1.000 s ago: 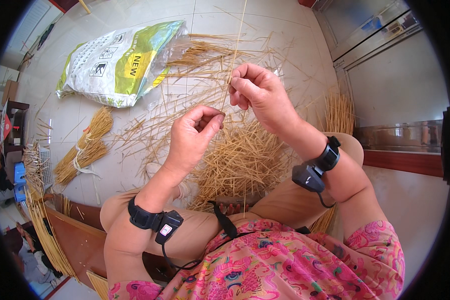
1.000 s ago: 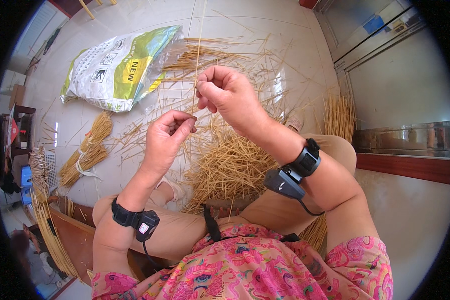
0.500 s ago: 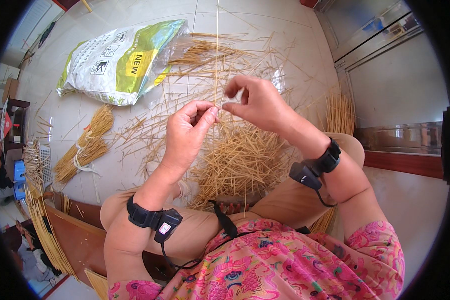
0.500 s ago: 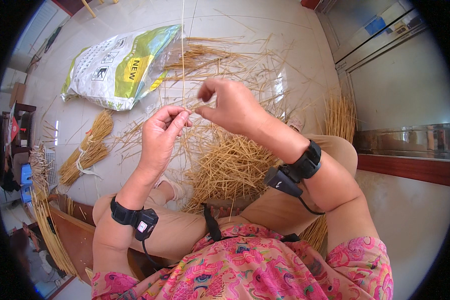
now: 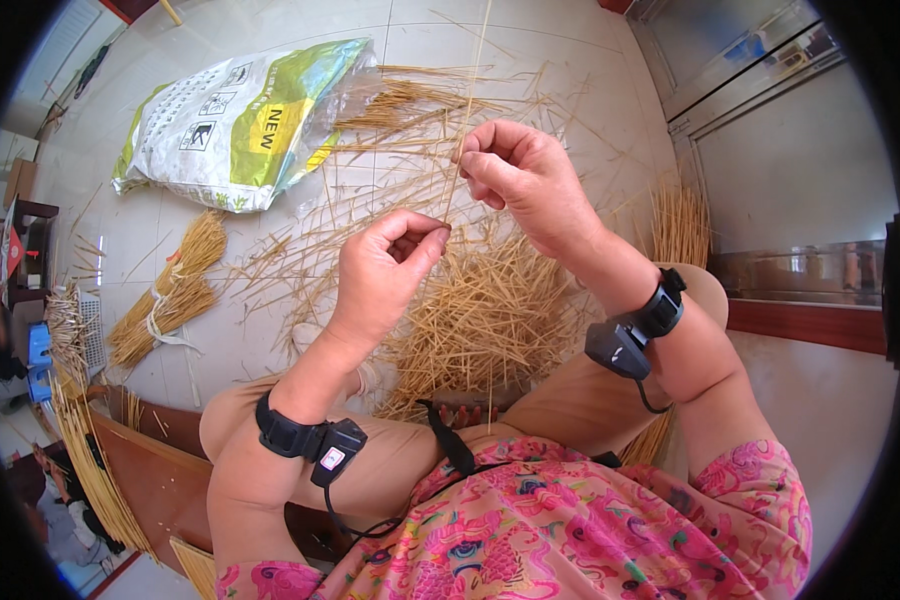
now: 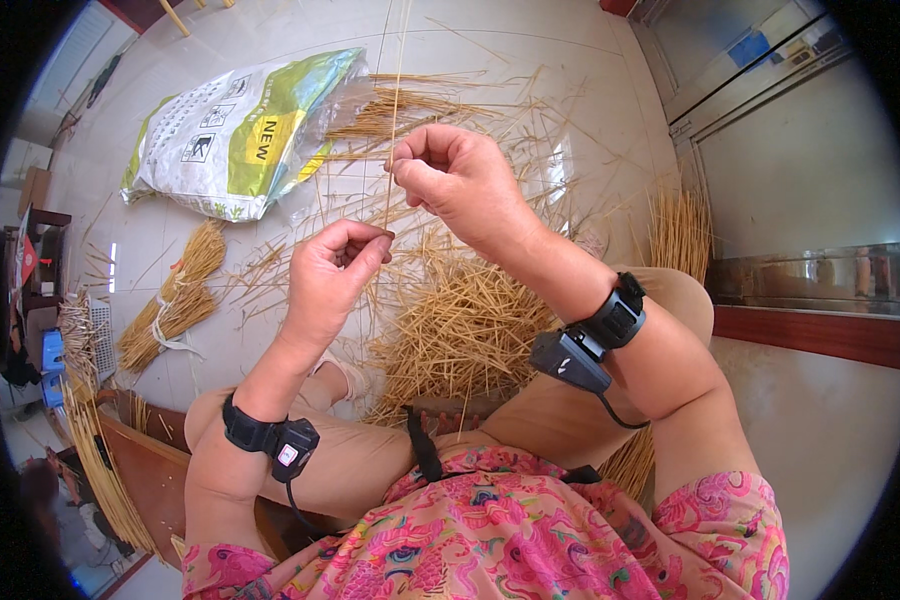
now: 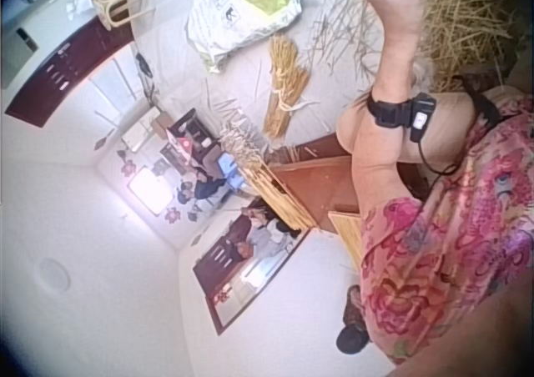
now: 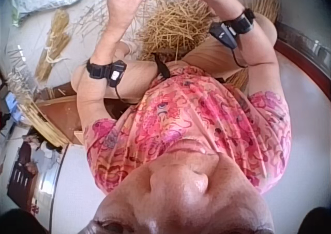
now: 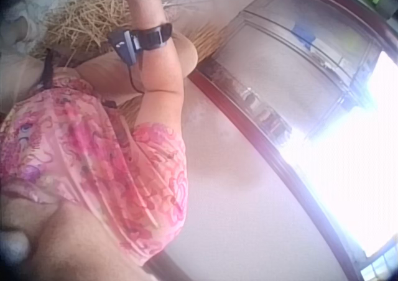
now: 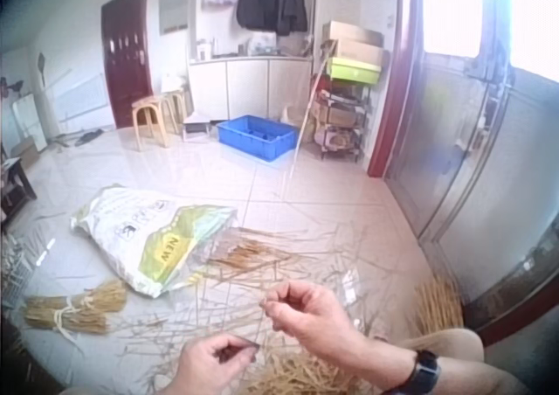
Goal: The person is weaving or braiding individual stalks of dried straw together to create a flat mat or decorative piece.
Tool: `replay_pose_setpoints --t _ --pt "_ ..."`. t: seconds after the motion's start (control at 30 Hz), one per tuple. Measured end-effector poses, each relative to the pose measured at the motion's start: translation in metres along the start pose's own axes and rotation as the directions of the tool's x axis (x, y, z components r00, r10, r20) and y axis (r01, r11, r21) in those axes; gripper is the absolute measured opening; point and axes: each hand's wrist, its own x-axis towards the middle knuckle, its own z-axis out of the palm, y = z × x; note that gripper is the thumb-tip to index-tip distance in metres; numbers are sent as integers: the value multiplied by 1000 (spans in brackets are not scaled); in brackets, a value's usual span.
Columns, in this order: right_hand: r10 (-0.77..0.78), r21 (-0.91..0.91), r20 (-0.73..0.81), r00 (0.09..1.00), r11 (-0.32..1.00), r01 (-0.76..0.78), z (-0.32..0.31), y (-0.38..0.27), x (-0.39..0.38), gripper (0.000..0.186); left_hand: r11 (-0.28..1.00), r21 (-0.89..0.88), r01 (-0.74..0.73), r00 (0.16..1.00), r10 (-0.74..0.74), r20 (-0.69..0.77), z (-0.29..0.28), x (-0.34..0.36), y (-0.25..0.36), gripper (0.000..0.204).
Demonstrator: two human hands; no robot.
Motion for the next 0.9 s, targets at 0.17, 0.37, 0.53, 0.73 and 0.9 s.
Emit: replay_pose_setpoints --t 0.17,0.37,0.53,0.73,0.9 --pt "-10 45 39 999 999 8 -1 3 -1 2 1000 11 -4 1000 4 -3 1 -1 2 10" --pt "208 347 136 969 906 -243 2 9 -3 11 999 -48 3 1000 -3 9 2 0 0 11" --pt "280 223 88 956 930 -293 5 15 -6 15 982 -184 38 998 -45 -32 -1 2 4 12" --pt "341 -723 133 931 676 -144 1 3 -3 18 958 -280 65 990 -98 -105 -3 3 6 13" --pt "16 -443 112 994 896 35 4 14 -4 20 958 -269 100 992 -117 -51 -5 3 8 16"
